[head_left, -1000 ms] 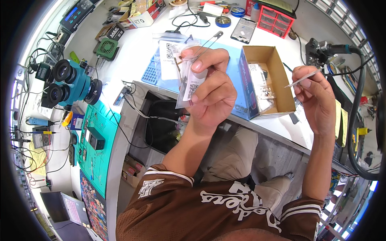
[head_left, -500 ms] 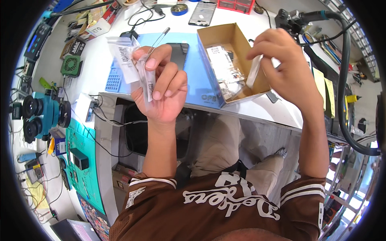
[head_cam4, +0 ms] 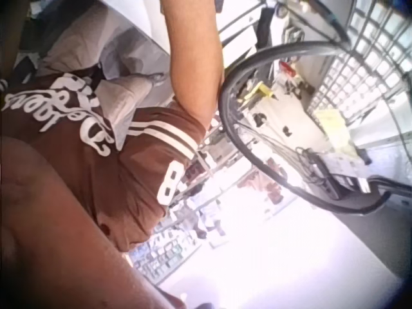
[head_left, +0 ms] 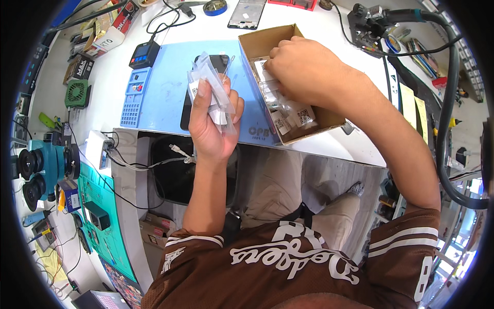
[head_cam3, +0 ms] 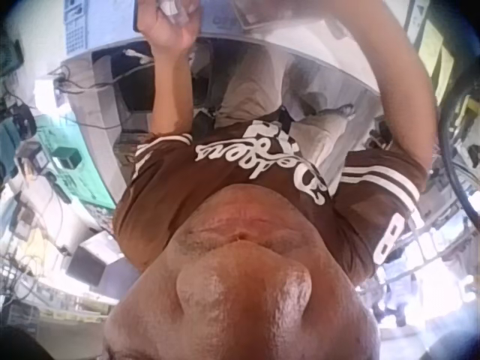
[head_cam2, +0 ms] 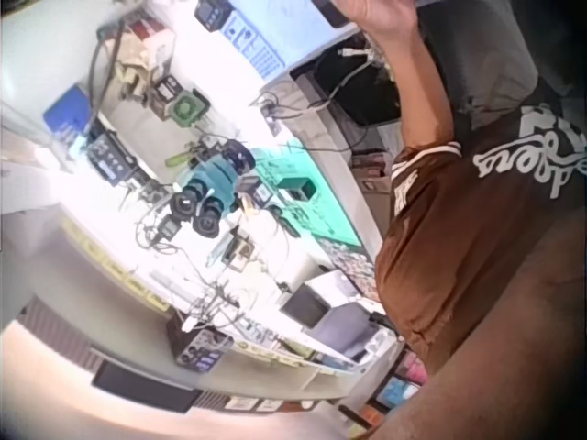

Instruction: The person unpacks small plastic bags containing phone parts from a cardboard box and places them on the workbench. They then pick up a black phone frame and use a metal tool to scrape and clean along its edges and corners.

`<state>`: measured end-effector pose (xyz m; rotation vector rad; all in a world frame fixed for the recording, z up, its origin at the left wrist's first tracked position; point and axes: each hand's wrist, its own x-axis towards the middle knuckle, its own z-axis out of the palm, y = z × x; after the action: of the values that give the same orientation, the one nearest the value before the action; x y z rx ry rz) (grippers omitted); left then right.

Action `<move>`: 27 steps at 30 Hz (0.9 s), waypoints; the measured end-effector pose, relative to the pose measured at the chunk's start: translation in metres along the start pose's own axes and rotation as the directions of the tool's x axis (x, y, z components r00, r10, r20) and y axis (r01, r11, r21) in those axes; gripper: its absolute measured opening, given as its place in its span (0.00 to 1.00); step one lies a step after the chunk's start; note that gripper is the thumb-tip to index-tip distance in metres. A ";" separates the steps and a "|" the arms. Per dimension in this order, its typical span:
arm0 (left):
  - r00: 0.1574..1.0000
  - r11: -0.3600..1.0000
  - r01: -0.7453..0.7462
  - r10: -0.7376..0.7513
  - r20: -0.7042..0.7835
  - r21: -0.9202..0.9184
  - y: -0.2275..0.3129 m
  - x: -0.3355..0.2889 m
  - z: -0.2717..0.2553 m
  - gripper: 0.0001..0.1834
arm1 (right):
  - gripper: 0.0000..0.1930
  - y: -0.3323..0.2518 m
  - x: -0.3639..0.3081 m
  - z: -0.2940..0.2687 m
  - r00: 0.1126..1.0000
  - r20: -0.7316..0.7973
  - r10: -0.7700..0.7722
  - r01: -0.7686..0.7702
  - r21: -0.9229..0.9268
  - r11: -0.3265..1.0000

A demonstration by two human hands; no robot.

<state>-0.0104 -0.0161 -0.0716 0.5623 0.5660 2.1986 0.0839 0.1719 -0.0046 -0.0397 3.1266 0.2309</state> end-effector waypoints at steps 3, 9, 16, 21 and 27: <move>1.000 1.000 -0.005 0.005 0.022 0.010 -0.001 -0.001 -0.002 0.13 | 0.07 0.006 0.002 -0.007 0.999 -0.022 0.033 -0.031 0.056 0.998; 0.998 1.000 -0.021 0.020 0.060 0.020 -0.002 0.001 -0.006 0.13 | 0.09 0.019 -0.010 -0.046 0.956 -0.092 0.277 -0.165 0.613 0.773; 0.998 1.000 -0.017 0.016 0.062 0.011 -0.003 0.001 -0.007 0.14 | 0.17 0.051 -0.030 -0.053 0.982 0.011 0.187 -0.083 0.919 0.384; 0.998 1.000 -0.016 0.015 0.061 0.019 -0.002 0.003 -0.008 0.14 | 0.13 0.049 -0.037 -0.061 0.966 0.105 0.234 -0.188 0.913 0.363; 1.000 0.999 -0.024 0.024 0.006 0.040 0.000 0.001 -0.003 0.14 | 0.11 0.020 -0.040 -0.088 0.932 0.124 0.340 -0.196 0.963 0.187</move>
<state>-0.0124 -0.0163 -0.0737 0.5986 0.6052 2.2118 0.1235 0.1797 0.0855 0.5291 2.6601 -1.8159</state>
